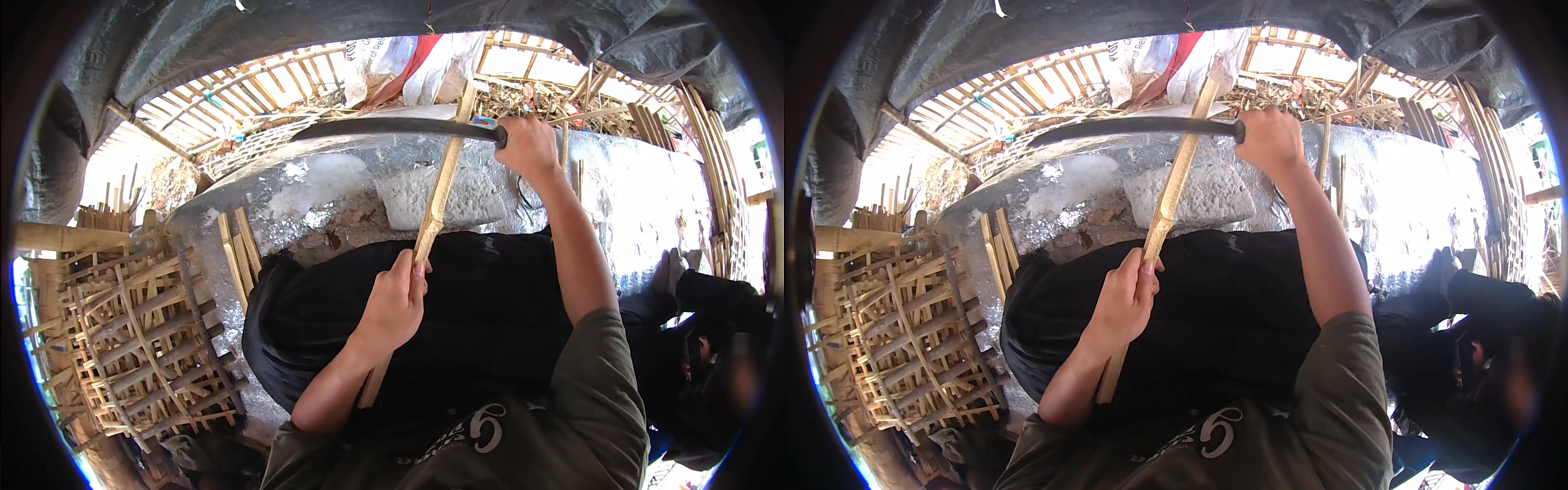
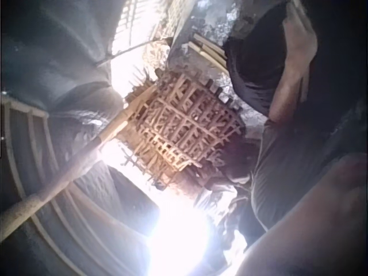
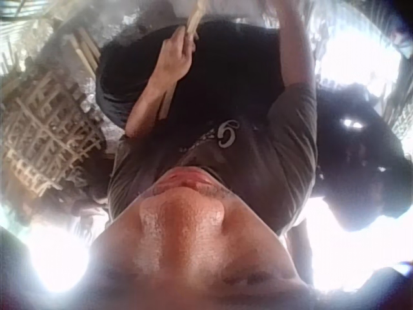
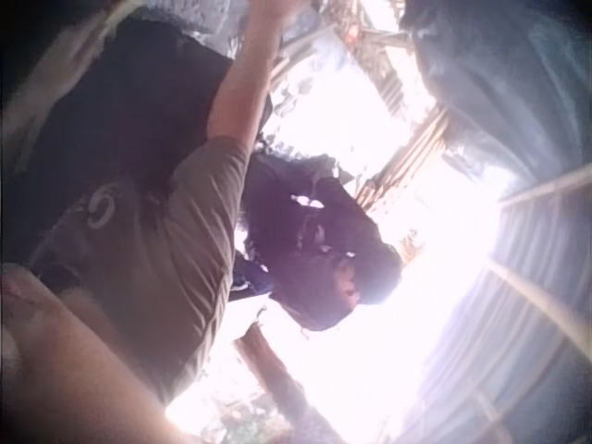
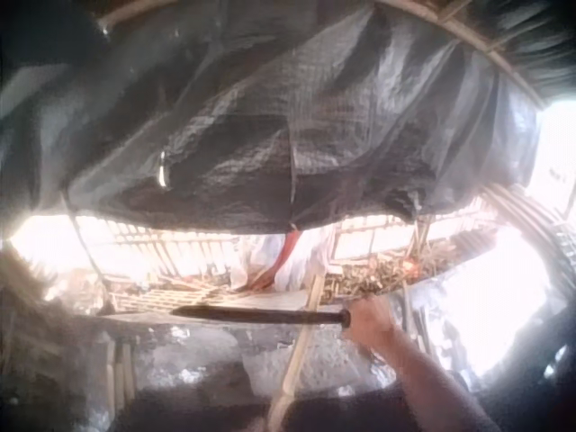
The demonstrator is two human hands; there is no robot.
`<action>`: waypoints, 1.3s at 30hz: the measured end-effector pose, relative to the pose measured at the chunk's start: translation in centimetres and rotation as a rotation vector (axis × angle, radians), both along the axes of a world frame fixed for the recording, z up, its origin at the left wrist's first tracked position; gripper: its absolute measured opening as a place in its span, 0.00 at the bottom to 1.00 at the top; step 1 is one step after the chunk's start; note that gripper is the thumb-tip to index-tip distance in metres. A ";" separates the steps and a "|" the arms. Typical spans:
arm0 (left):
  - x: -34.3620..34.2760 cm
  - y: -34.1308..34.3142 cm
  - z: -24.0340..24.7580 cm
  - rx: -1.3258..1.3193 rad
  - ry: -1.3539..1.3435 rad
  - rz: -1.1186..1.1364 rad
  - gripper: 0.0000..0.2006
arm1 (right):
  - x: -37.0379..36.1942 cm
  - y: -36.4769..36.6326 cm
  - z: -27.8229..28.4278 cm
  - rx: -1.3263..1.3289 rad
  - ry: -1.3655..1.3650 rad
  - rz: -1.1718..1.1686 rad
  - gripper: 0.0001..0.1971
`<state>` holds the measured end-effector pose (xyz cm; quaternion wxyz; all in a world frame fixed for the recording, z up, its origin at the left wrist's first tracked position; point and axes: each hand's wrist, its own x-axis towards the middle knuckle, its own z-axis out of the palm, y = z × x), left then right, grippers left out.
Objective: The person uses a machete to shave and smooth a thin bamboo strip while seated. They repeatedly draw the blade along the strip, rotate it to work different sides, and inspect the edges by hand.
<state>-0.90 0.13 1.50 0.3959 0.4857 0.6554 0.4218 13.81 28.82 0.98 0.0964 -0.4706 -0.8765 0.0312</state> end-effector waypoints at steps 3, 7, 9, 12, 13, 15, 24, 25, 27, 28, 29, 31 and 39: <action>0.1 -0.2 -0.2 0.036 0.004 -0.002 0.10 | 0.8 0.8 0.1 0.020 -0.027 -0.058 0.12; 0.0 -0.3 0.1 0.050 0.027 -0.011 0.10 | 1.0 1.3 0.0 0.045 -0.056 -0.116 0.17; 0.1 -0.5 0.1 0.054 0.030 -0.015 0.10 | 1.6 2.1 -0.5 0.074 -0.042 -0.150 0.16; 0.3 -0.6 -0.6 0.077 0.046 -0.019 0.09 | 2.3 2.7 -0.5 0.106 -0.034 -0.207 0.12; 0.2 -0.5 -0.7 0.072 0.060 -0.027 0.09 | 2.3 2.7 -0.6 0.086 -0.044 -0.214 0.12; 0.2 -0.5 -0.7 0.054 0.077 -0.039 0.09 | 2.3 2.8 -0.7 0.045 -0.058 -0.231 0.11; 0.5 -0.3 -2.4 0.100 0.205 0.034 0.07 | 1.0 1.3 -0.5 -0.071 -0.207 -0.130 0.07; 0.2 -0.3 -2.6 0.089 0.209 0.041 0.07 | 0.2 0.4 -0.4 -0.104 -0.240 -0.090 0.06; 0.2 -0.6 -2.6 0.053 0.226 0.038 0.06 | -0.5 -1.9 0.0 0.017 -0.313 0.134 0.06; 0.3 -0.8 -2.6 0.029 0.239 0.029 0.06 | -0.6 -2.5 0.1 0.074 -0.348 0.243 0.06; 0.4 -1.0 -2.6 0.004 0.254 0.021 0.06 | -0.6 -1.7 -0.5 0.027 -0.353 0.156 0.07; 1.0 -1.4 -1.6 0.011 0.204 -0.022 0.05 | 0.2 1.3 -2.0 -0.085 -0.358 -0.035 0.07; -1.6 0.1 0.1 0.200 0.151 0.106 0.07 | 3.8 1.3 1.8 -0.125 -0.295 -0.159 0.11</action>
